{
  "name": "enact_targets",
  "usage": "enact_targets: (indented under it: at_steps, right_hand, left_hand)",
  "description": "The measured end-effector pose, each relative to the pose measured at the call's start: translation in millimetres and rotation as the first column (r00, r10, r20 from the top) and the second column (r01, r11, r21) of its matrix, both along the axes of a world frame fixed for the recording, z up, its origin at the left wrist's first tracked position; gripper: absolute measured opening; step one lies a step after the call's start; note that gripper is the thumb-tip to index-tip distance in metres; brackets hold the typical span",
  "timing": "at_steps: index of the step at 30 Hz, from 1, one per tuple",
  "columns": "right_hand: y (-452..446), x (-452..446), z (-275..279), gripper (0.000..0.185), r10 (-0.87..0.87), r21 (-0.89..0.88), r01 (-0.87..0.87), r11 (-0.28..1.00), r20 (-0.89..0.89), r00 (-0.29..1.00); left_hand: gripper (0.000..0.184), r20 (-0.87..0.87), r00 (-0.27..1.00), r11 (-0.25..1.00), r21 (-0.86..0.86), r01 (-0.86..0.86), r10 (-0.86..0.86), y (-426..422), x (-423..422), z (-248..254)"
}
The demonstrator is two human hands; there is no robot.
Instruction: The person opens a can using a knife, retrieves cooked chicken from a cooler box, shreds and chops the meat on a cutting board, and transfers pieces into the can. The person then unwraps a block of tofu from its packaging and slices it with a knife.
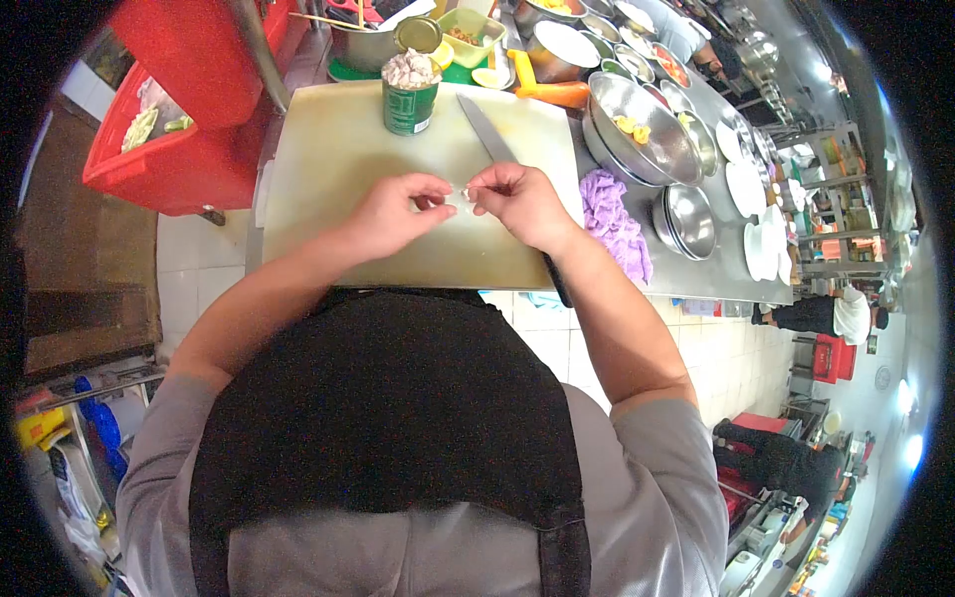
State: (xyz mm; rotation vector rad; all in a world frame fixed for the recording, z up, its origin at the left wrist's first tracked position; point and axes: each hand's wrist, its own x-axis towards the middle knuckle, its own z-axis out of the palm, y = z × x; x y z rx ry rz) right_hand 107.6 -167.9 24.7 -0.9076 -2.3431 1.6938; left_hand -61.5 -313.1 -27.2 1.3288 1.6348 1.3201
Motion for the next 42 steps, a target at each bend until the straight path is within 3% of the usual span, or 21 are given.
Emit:
enact_targets:
  at_steps: [3,9,12,18,21,24,27,31,33,35,37,40,41,42]
  right_hand:
    - [-14,-1,10,0.009,-0.029,-0.072,0.024,0.997,-0.072,0.997]
    - [-19,-1,-11,0.008,-0.065,-0.055,0.057,0.997,-0.158,0.985]
    - [-21,-3,-14,0.010,-0.075,0.073,0.088,0.993,-0.165,0.983]
    - [-14,-2,-13,0.011,-0.095,-0.028,0.091,0.995,-0.184,0.978]
    - [-11,-5,-7,0.011,-0.071,0.314,0.041,0.949,0.086,0.994]
    - [-15,-8,-4,0.011,0.055,0.610,0.030,0.792,-0.120,0.991]
    - [-25,-12,7,0.011,0.160,0.464,-0.053,0.884,-0.194,0.968]
    - [-23,-12,4,0.013,0.253,0.574,-0.145,0.806,-0.112,0.961]
    - [-19,-11,-5,0.014,0.177,0.565,-0.096,0.819,-0.091,0.980]
    - [-11,-12,-13,0.016,0.123,0.535,-0.065,0.842,-0.074,0.990]
    - [4,-14,-15,0.018,0.094,0.492,-0.048,0.870,-0.068,0.993]
    - [19,-10,-6,0.023,0.098,0.612,-0.041,0.790,-0.059,0.993]
    - [22,-7,-1,0.021,0.037,0.622,-0.046,0.781,0.027,0.999]
    - [25,-4,2,0.019,0.039,0.636,-0.172,0.752,0.217,0.975]
  left_hand:
    - [0.022,0.082,0.996,1.000,-0.001,0.022,-0.022,8,10,9]
    - [0.018,0.090,0.996,1.000,0.029,-0.006,0.003,11,12,2]
    - [0.017,0.205,0.978,1.000,0.012,-0.026,0.023,15,10,-9]
    - [0.021,0.388,0.920,0.995,-0.059,0.080,-0.051,10,0,-7]
    - [0.023,0.440,0.898,0.987,-0.151,0.051,0.021,5,-1,2]
    - [0.025,0.437,0.899,0.979,-0.189,0.069,0.021,4,-6,3]
    - [0.025,0.403,0.915,0.977,-0.180,0.113,-0.032,4,-12,3]
    - [0.022,0.421,0.907,0.941,-0.313,0.128,0.017,2,-11,15]
    - [0.023,0.455,0.889,0.940,-0.322,0.116,0.046,1,-10,9]
    - [0.023,0.166,0.986,0.962,-0.274,0.010,0.037,4,-23,-2]
    - [0.024,-0.110,0.991,0.977,-0.190,-0.093,0.073,2,-34,1]
    - [0.023,-0.264,0.960,0.966,-0.210,-0.150,0.092,-5,-54,9]
    - [0.023,-0.269,0.957,0.965,-0.201,-0.168,0.110,-6,-60,6]
    - [0.024,-0.272,0.953,0.963,-0.194,-0.186,0.129,-8,-65,3]
